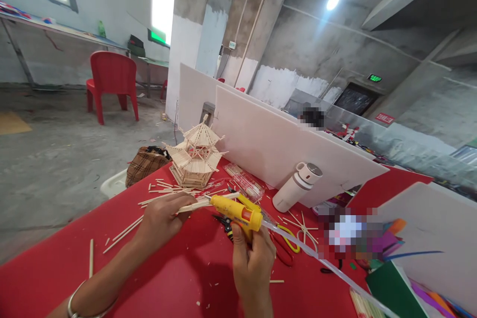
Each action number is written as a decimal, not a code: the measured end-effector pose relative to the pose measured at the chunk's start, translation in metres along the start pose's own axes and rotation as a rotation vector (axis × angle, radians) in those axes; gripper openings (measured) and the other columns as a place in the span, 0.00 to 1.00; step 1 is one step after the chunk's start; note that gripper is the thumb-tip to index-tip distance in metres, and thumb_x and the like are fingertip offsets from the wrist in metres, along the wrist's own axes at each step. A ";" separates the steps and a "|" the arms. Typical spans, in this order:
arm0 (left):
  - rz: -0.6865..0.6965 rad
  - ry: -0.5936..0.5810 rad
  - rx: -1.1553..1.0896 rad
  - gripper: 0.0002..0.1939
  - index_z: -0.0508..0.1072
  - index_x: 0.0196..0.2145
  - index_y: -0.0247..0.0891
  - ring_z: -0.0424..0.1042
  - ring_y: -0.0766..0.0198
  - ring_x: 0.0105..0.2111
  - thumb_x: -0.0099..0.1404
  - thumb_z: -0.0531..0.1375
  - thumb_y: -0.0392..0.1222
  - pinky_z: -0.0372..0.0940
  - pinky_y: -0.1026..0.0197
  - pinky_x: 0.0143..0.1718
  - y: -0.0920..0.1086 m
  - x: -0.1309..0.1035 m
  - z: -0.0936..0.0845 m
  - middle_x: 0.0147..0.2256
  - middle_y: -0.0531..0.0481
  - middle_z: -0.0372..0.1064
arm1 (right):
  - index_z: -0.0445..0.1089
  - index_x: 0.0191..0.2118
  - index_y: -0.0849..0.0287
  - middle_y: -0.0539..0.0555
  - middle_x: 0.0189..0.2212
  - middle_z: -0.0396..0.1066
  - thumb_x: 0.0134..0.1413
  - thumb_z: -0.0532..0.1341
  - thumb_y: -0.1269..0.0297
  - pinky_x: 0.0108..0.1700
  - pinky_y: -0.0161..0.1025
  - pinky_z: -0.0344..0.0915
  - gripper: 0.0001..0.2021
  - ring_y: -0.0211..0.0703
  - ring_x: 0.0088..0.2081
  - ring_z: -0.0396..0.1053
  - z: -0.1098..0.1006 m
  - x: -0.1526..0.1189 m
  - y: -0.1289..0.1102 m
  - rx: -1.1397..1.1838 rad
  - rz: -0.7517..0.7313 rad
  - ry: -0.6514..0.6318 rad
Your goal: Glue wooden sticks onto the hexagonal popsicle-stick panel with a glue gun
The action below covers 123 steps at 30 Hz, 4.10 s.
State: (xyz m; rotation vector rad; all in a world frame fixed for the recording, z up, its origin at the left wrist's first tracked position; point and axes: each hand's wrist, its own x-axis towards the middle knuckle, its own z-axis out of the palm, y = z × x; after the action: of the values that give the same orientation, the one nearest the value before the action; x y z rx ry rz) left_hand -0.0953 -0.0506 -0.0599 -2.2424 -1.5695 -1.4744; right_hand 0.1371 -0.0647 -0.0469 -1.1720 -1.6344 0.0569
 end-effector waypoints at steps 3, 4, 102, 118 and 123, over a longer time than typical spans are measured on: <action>-0.003 -0.015 -0.004 0.12 0.77 0.34 0.40 0.75 0.64 0.31 0.65 0.54 0.32 0.60 0.66 0.30 0.001 -0.001 0.001 0.31 0.50 0.77 | 0.75 0.37 0.59 0.57 0.30 0.76 0.60 0.62 0.50 0.33 0.39 0.67 0.16 0.47 0.31 0.74 -0.001 -0.002 0.005 0.004 0.027 0.016; -0.013 -0.020 -0.005 0.12 0.77 0.33 0.40 0.75 0.64 0.30 0.65 0.54 0.32 0.60 0.66 0.30 0.001 -0.001 0.001 0.31 0.51 0.77 | 0.75 0.38 0.60 0.57 0.31 0.76 0.61 0.61 0.50 0.33 0.39 0.67 0.16 0.47 0.32 0.74 -0.001 -0.004 0.007 0.014 0.036 0.027; -0.781 0.033 -0.676 0.20 0.82 0.30 0.32 0.70 0.59 0.27 0.46 0.68 0.53 0.65 0.61 0.29 0.020 0.009 0.004 0.25 0.49 0.75 | 0.73 0.44 0.59 0.58 0.38 0.74 0.60 0.62 0.51 0.45 0.45 0.69 0.16 0.48 0.40 0.72 0.027 -0.016 0.018 0.156 0.133 0.124; -0.800 0.022 -0.727 0.18 0.82 0.28 0.33 0.71 0.59 0.27 0.45 0.70 0.51 0.64 0.62 0.29 0.021 0.009 0.006 0.25 0.48 0.77 | 0.75 0.45 0.61 0.61 0.33 0.77 0.63 0.59 0.49 0.41 0.45 0.69 0.20 0.53 0.39 0.75 0.027 -0.011 0.028 -0.036 0.040 0.190; -0.792 -0.014 -0.767 0.19 0.82 0.30 0.32 0.73 0.57 0.29 0.45 0.70 0.51 0.66 0.60 0.32 0.022 0.009 0.006 0.29 0.45 0.79 | 0.75 0.46 0.61 0.59 0.31 0.76 0.63 0.60 0.49 0.41 0.46 0.69 0.19 0.53 0.38 0.74 0.026 -0.012 0.029 -0.029 0.043 0.190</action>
State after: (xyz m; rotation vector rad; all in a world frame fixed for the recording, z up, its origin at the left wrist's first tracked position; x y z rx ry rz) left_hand -0.0742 -0.0524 -0.0468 -1.9364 -2.3616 -2.6329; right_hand 0.1351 -0.0451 -0.0827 -1.1981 -1.4476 -0.0495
